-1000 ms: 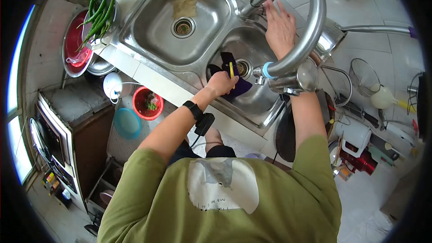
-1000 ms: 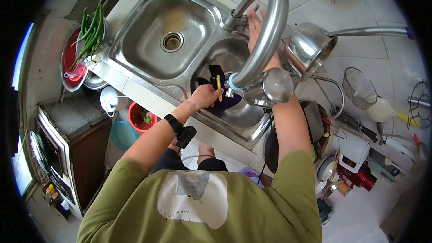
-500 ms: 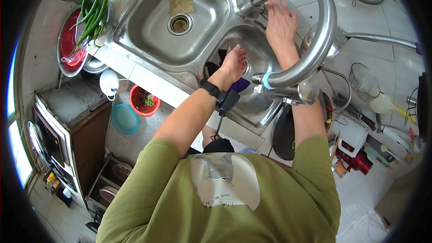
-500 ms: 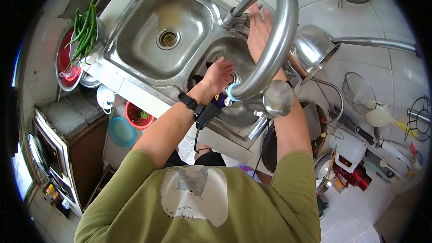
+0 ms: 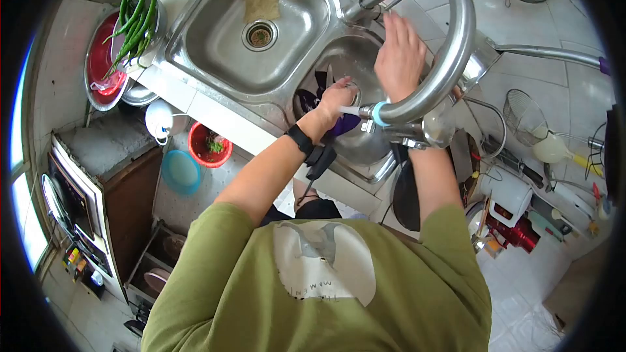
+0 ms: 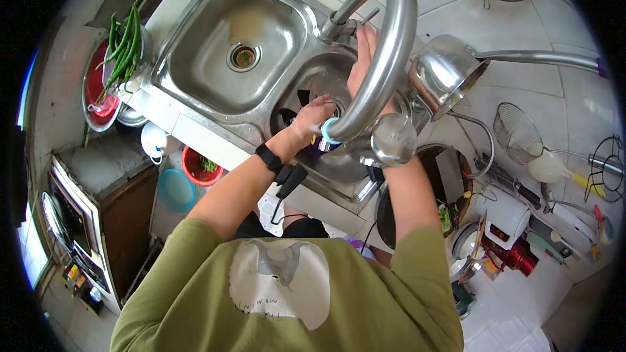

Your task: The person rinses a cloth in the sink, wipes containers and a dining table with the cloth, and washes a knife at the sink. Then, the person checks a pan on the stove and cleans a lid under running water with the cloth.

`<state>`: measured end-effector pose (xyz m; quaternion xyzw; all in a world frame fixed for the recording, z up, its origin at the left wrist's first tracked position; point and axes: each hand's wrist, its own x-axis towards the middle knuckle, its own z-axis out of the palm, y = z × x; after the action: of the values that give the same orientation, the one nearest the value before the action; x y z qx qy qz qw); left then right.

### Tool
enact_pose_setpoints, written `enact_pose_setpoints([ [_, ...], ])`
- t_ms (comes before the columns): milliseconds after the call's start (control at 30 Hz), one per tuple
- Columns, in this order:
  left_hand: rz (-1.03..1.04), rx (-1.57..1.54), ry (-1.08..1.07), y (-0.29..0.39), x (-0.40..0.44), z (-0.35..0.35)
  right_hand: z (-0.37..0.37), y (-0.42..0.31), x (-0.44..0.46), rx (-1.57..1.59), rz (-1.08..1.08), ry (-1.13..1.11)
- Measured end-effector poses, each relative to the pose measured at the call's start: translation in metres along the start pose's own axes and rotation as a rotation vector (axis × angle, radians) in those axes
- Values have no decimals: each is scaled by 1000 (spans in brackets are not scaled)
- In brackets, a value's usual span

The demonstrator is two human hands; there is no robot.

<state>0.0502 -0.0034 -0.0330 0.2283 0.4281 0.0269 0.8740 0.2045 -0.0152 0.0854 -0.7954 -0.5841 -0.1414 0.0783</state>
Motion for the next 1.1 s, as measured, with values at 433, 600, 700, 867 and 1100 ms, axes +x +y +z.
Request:
enact_pose_setpoints([
  [433,163,111,-95,22,-92,-52,113,-113,-96,1722,1189,-653],
  [600,338,465,33,26,-111,-84,129,-105,-153,483,723,-580],
  [700,372,501,-5,20,-112,-93,133,-97,-158,416,671,-764],
  [867,380,445,5,18,-111,-92,107,-113,-130,477,627,-827],
  [1100,407,691,176,-8,-70,-95,64,-107,-157,861,886,-745],
])
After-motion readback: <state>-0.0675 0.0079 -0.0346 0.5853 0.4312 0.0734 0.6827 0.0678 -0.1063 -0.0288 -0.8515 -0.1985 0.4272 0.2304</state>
